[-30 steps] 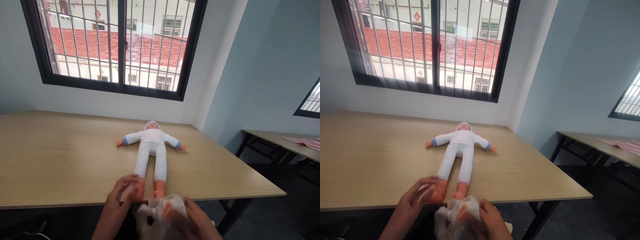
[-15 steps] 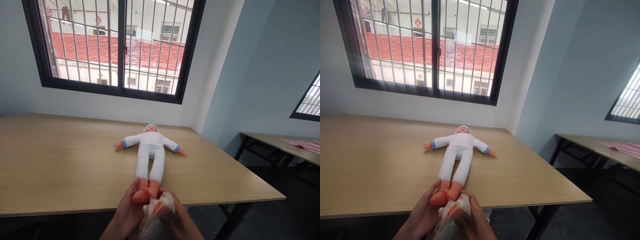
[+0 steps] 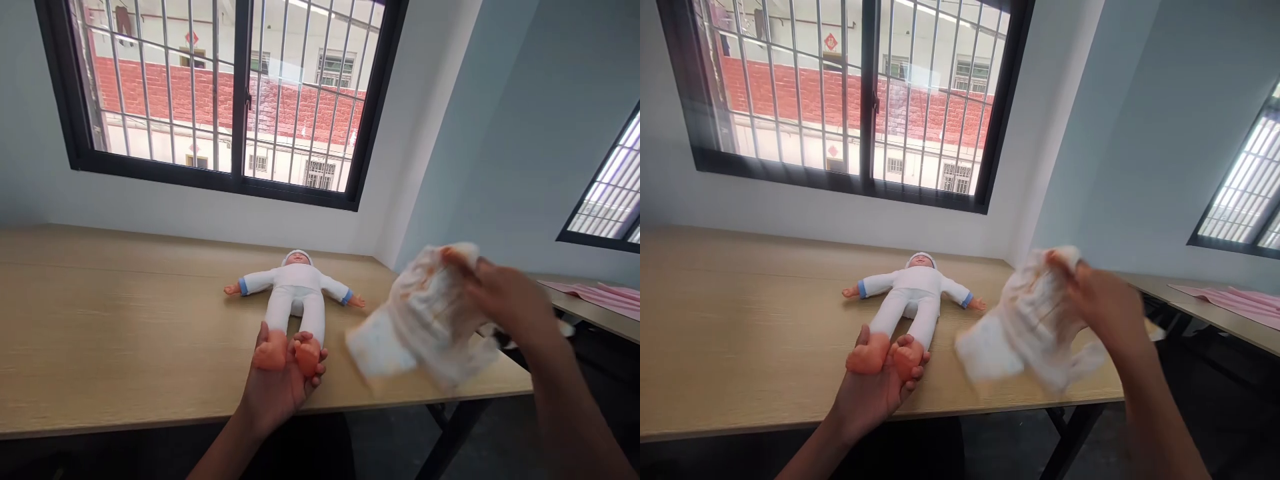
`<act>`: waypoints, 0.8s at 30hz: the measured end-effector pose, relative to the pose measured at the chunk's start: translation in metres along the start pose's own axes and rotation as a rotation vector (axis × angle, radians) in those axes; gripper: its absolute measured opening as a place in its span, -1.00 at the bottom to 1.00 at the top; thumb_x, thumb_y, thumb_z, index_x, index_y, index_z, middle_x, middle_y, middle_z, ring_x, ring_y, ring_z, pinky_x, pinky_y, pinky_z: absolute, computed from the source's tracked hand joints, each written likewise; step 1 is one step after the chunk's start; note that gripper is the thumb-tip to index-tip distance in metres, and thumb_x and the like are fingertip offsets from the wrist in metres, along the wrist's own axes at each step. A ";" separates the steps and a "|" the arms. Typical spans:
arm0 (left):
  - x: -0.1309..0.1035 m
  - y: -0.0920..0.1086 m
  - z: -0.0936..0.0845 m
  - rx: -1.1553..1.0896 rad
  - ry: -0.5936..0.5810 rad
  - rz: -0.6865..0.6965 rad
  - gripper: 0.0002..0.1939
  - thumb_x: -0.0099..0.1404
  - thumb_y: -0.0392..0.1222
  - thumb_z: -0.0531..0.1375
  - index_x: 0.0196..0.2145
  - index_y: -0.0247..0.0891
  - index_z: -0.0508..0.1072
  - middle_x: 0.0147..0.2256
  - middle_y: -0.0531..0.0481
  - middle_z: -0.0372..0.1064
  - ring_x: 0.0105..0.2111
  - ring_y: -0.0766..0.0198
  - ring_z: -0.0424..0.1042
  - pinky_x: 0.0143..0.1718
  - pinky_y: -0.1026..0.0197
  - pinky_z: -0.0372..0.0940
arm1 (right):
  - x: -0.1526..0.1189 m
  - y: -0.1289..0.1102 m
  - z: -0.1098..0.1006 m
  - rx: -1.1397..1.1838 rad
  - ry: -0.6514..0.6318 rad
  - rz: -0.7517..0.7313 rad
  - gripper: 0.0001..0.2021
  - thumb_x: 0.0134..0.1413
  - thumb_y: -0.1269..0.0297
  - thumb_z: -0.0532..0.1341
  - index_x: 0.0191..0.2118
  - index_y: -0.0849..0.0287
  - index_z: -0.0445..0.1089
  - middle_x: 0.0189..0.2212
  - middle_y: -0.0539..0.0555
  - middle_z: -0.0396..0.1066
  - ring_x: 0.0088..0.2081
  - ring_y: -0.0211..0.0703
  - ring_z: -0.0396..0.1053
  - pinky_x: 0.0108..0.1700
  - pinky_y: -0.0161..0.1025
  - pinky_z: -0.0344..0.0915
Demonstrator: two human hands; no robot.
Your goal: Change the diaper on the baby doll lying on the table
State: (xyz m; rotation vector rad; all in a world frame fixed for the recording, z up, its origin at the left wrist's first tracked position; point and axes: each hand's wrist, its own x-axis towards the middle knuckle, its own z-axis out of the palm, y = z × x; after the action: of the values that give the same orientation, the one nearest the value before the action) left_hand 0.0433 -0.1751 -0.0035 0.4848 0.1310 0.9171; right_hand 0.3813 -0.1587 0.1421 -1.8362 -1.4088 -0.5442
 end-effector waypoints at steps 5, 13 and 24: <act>0.006 0.006 0.011 0.073 0.009 -0.007 -0.53 0.13 0.21 0.26 -0.29 -0.28 0.38 -0.23 -0.07 0.38 -0.31 0.27 0.43 -0.20 0.23 0.34 | -0.024 -0.011 -0.006 -0.288 0.049 -0.085 -0.58 0.27 0.03 0.10 -0.08 0.29 0.50 -0.47 0.24 0.49 -0.45 -0.07 0.43 -0.40 -0.17 0.01; 0.028 0.040 0.047 0.213 -0.139 -0.032 -0.47 0.20 0.25 0.14 -0.12 -0.28 0.33 -0.22 -0.15 0.42 -0.32 0.18 0.43 -0.21 0.12 0.30 | -0.148 -0.045 0.117 -0.198 -0.540 -0.425 -0.56 0.07 0.59 0.03 0.00 0.20 0.47 0.18 0.28 0.33 0.05 0.14 0.43 -0.03 -0.07 0.36; 0.079 0.097 0.107 0.370 -0.221 -0.045 -0.45 0.19 0.29 0.09 -0.12 -0.24 0.23 -0.14 -0.17 0.37 -0.25 0.12 0.47 -0.15 0.07 0.29 | -0.170 -0.105 0.140 -0.019 -0.779 -0.432 -0.40 0.13 0.48 0.07 0.32 0.16 0.19 0.32 0.36 0.07 0.27 0.35 0.16 0.23 0.18 0.15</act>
State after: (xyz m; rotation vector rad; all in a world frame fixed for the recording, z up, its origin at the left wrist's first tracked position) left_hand 0.0538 -0.1006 0.1427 0.9191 0.1094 0.7909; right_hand 0.2151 -0.1457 -0.0360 -1.8417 -2.3488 -0.0143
